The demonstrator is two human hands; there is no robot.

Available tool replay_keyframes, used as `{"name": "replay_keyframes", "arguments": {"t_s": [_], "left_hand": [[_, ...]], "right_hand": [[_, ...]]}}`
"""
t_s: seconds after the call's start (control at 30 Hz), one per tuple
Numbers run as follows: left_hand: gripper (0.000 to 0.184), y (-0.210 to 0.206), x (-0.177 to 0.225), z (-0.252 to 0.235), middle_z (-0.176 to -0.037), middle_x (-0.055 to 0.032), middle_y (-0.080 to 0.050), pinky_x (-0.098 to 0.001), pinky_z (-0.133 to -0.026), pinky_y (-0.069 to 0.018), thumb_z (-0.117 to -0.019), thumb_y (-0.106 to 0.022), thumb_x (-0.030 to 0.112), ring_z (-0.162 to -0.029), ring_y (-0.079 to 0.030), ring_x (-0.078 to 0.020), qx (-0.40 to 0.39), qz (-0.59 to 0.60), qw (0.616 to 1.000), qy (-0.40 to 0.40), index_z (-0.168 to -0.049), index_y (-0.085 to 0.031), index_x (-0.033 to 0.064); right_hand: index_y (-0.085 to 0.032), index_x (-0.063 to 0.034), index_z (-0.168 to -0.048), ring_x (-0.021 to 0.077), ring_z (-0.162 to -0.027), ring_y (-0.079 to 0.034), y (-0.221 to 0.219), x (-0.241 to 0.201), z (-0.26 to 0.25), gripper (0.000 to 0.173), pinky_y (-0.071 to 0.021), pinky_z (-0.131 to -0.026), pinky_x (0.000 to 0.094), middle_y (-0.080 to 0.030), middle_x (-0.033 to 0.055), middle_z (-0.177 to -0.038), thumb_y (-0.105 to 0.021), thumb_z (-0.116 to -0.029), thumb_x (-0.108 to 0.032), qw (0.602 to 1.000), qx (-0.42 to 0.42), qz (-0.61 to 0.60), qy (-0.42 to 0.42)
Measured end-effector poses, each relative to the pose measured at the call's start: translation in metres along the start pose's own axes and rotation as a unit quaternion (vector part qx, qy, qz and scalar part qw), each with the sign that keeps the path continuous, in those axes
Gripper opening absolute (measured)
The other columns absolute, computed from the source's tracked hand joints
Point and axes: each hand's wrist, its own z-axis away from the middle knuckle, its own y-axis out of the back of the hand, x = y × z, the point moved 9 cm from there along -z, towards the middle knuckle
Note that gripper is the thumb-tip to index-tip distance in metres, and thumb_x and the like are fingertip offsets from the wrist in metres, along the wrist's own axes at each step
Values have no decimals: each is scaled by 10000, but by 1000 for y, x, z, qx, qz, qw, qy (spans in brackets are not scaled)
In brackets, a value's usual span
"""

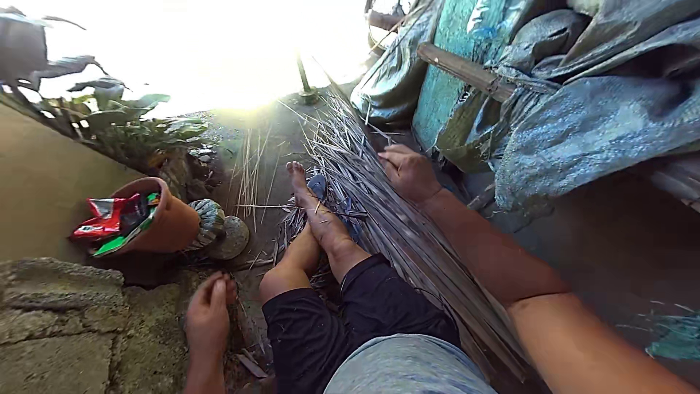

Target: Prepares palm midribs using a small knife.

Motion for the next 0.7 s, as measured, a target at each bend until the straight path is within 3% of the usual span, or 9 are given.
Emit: {"name": "replay_keyframes", "arguments": {"t_s": [0.13,0.23,0.3,0.33,0.37,0.47,0.53,0.6,0.7], "left_hand": [[658,-3,166,-57,-1337,-106,-629,-423,-928,-599,-1031,-489,503,-1124,-685,-208,-33,109,982,-154,-1484,-426,30],[934,2,268,-81,-1471,-53,-551,-449,-1008,-559,-933,-546,711,-1273,-612,-225,-79,204,943,-250,-1583,-241,113],[933,6,321,-90,-1519,-85,-495,-481,-1027,-548,-937,-546,701,-1330,-569,-269,-108,247,917,-293,-1598,-207,135],[875,8,340,-93,-1511,-94,-499,-499,-1032,-544,-951,-585,640,-1333,-564,-288,-131,273,901,-310,-1584,-250,138],[762,8,356,-92,-1465,-100,-541,-511,-1029,-551,-979,-615,540,-1307,-584,-302,-157,295,885,-324,-1541,-321,119],[330,5,383,-77,-1220,-59,-702,-484,-974,-584,-1070,-476,284,-1143,-687,-260,-223,264,864,-367,-1331,-541,94],[275,1,388,-66,-1146,-36,-737,-455,-942,-605,-1081,-462,281,-1080,-717,-239,-262,214,856,-392,-1253,-592,110],[309,-4,385,-53,-1139,-45,-747,-434,-909,-623,-1070,-516,299,-1046,-731,-240,-285,158,855,-404,-1277,-596,85],[256,-7,375,-47,-960,-16,-746,-339,-728,-669,-1091,-485,192,-811,-753,-160,-251,57,883,-393,-1246,-620,41]], "right_hand": [[-766,-14,-1090,195,-1178,-669,54,-99,-36,259,-534,-1024,344,-713,148,-1215,-556,-1028,-152,974,80,-159,139],[-757,8,-1052,126,-1130,-667,57,-159,-42,222,-559,-959,261,-702,132,-1204,-584,-1020,-129,928,31,-293,230],[-747,22,-1027,107,-1067,-674,44,-188,-40,222,-584,-880,253,-688,127,-1210,-585,-1017,-129,893,-29,-368,256],[-743,26,-1014,101,-1027,-682,36,-201,-38,222,-594,-833,250,-689,128,-1210,-582,-1014,-127,878,-49,-391,270],[-741,35,-1017,99,-983,-690,28,-213,-36,228,-600,-790,251,-691,135,-1210,-579,-1017,-126,864,-68,-410,284],[-728,56,-1055,60,-866,-676,-1,-243,-30,217,-589,-731,219,-681,137,-1210,-579,-1020,-98,827,-112,-465,296],[-720,61,-1079,48,-781,-651,-21,-260,-29,218,-570,-667,211,-682,134,-1194,-570,-1027,-89,803,-129,-507,286],[-714,70,-1086,48,-749,-645,-39,-277,-25,232,-561,-634,214,-685,140,-1194,-554,-1031,-88,773,-148,-548,283],[-722,55,-1107,77,-705,-644,-64,-297,-4,240,-556,-563,243,-666,155,-1267,-548,-1034,-93,730,-198,-601,258]]}}
